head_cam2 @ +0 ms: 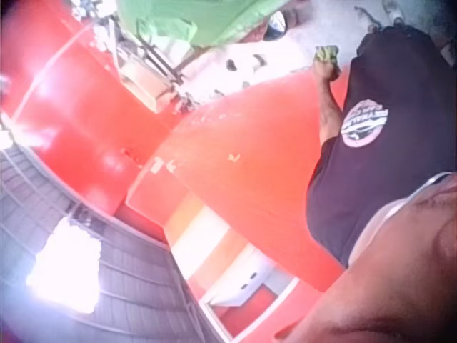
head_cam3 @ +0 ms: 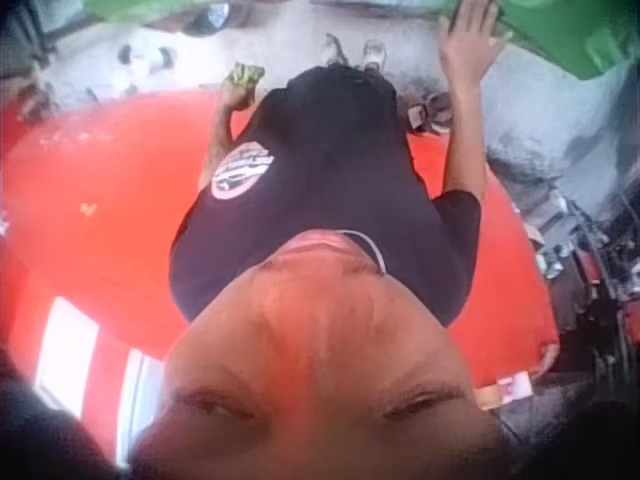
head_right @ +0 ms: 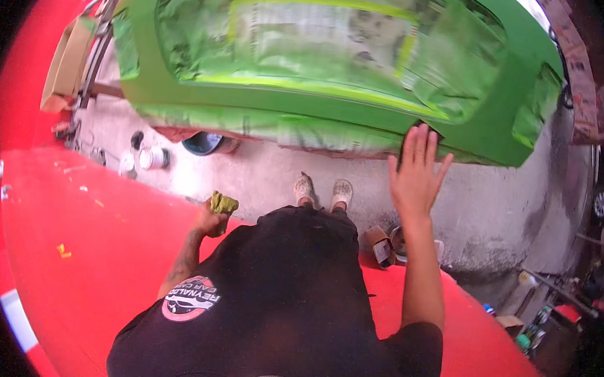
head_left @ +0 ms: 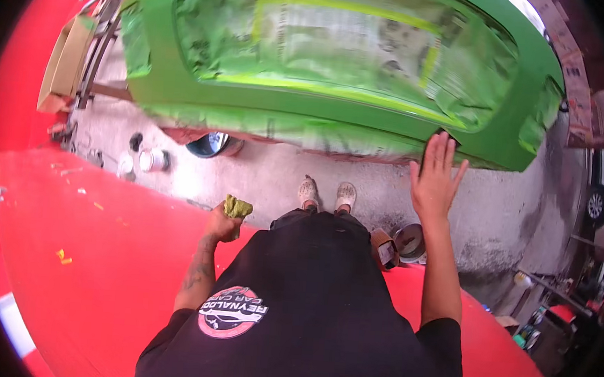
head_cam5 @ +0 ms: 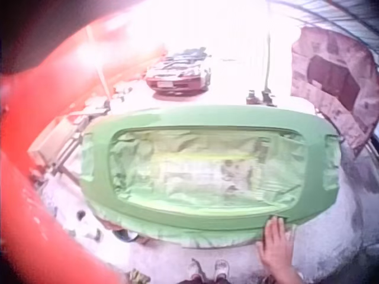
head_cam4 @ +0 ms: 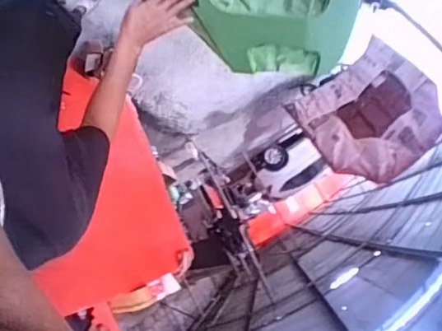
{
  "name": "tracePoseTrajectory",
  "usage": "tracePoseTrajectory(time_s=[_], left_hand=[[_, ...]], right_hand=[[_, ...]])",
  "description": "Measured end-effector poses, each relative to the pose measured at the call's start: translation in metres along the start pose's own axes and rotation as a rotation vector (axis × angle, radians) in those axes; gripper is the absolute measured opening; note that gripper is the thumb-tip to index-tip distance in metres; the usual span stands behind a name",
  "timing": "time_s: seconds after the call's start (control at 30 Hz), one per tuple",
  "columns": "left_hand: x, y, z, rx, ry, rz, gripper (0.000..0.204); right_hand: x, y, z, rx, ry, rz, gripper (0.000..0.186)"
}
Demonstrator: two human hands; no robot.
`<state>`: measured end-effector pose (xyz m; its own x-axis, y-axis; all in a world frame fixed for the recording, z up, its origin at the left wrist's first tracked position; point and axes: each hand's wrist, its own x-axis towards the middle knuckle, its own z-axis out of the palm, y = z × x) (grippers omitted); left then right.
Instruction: The person performs wet sanding on a green car panel using a sanding block while periodically rinsing the surface and a cloth in a bucket of water. They use one hand to rub the block across the panel and the other to hold a damp cloth.
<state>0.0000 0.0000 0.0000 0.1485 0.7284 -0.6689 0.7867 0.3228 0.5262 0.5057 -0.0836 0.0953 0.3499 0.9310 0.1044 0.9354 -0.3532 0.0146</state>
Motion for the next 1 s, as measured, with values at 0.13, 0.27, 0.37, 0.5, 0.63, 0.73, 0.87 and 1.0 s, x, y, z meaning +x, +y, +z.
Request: tracePoseTrajectory(time_s=[0.13,0.27,0.37,0.5,0.63,0.73,0.87,1.0], left_hand=[[-0.002,-0.040,-0.047,-0.097,0.016,-0.068,0.040],[0.000,-0.053,-0.011,-0.090,0.008,-0.094,0.045],[0.010,-0.063,0.000,-0.185,0.056,-0.050,0.048],[0.021,-0.054,-0.002,-0.239,0.049,-0.010,0.048],[0.035,-0.029,-0.005,-0.408,0.062,0.052,0.045],[0.054,-0.020,-0.001,-0.384,0.032,0.132,0.049],[0.049,0.006,-0.009,-0.424,0.153,0.256,0.057],[0.041,-0.024,-0.035,-0.961,-0.096,0.119,0.056]], right_hand=[[0.026,-0.078,-0.003,0.029,0.099,-0.093,0.079],[0.057,-0.136,-0.021,-0.020,0.063,-0.374,0.081],[0.070,-0.181,-0.027,0.073,0.068,-0.474,0.090],[0.085,-0.231,-0.024,0.041,0.060,-0.570,0.091],[0.103,-0.282,-0.012,-0.056,0.134,-0.591,0.082],[0.105,-0.322,-0.019,-0.148,0.151,-0.618,0.074],[0.098,-0.298,-0.017,0.067,0.112,-0.574,0.072],[0.071,-0.220,-0.014,0.142,0.107,-0.340,0.076]])
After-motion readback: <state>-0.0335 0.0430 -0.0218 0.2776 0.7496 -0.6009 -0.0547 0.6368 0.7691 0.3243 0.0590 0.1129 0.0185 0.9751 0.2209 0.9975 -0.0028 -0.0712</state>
